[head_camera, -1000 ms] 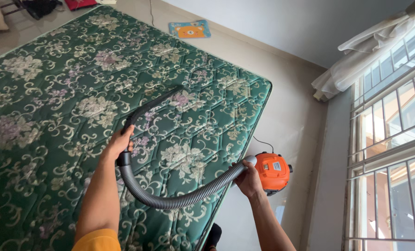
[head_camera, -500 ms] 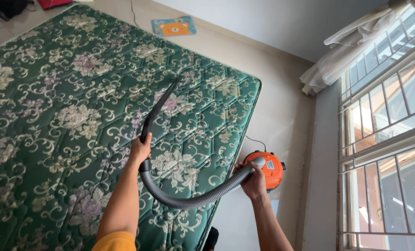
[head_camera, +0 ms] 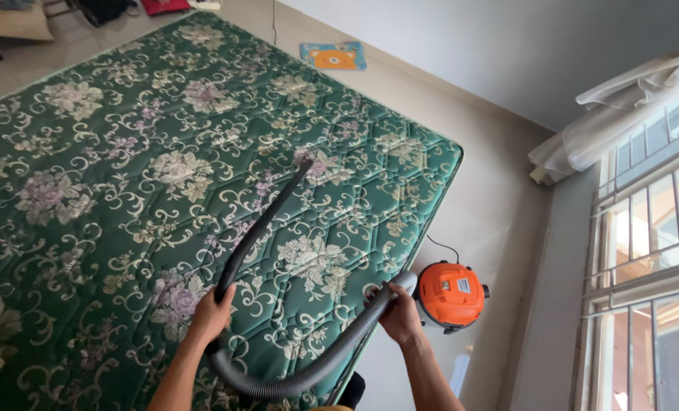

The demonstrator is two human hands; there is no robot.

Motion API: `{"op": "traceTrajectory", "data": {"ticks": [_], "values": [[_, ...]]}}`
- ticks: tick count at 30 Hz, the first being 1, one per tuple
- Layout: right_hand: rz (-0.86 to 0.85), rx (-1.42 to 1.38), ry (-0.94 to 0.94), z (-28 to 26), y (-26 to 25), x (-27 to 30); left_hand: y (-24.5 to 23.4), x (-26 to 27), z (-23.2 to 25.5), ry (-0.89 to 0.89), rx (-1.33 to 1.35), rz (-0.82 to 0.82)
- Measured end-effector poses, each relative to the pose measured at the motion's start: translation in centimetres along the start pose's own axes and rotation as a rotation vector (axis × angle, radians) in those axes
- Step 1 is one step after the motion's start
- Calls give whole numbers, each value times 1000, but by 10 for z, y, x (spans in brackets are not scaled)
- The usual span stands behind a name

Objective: The person vacuums the surface and sides of a mattress using a handheld vacuum cleaner nozzle, moving the nozzle in sweeping motions across the floral-patterned fabric.

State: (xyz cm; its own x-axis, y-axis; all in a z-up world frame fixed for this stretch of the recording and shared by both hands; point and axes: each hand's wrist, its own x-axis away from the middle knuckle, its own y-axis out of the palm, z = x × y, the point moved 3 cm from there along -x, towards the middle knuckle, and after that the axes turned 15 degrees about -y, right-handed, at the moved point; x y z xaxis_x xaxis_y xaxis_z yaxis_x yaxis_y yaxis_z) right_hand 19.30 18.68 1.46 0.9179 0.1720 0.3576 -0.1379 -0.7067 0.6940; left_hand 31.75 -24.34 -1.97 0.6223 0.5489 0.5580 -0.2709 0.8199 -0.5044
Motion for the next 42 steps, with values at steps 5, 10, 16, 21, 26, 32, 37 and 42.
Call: {"op": "traceTrajectory", "data": {"ticks": [5, 10, 16, 21, 26, 32, 37, 42], "values": [[-28, -6, 55, 19, -20, 6, -12, 16, -12, -104, -105, -59], [-90, -96, -77, 7, -7, 7, 20, 7, 67, 99, -222, 121], [38, -61, -90, 1, -11, 43, 74, -40, 153, 189, -307, 98], [12, -86, -242, -16, -36, 50, 70, -29, 157, 149, -204, 43], [1, -50, -207, -16, -42, 53, 50, 32, 107, 132, -72, -153], [17, -30, -289, -6, -48, 37, 40, 80, 53, 108, 241, -445], [29, -80, -303, -2, -49, 28, 51, 60, 76, 152, 172, -384], [92, -34, -341, -10, -58, 29, 78, 6, 140, 274, 142, -308]]}}
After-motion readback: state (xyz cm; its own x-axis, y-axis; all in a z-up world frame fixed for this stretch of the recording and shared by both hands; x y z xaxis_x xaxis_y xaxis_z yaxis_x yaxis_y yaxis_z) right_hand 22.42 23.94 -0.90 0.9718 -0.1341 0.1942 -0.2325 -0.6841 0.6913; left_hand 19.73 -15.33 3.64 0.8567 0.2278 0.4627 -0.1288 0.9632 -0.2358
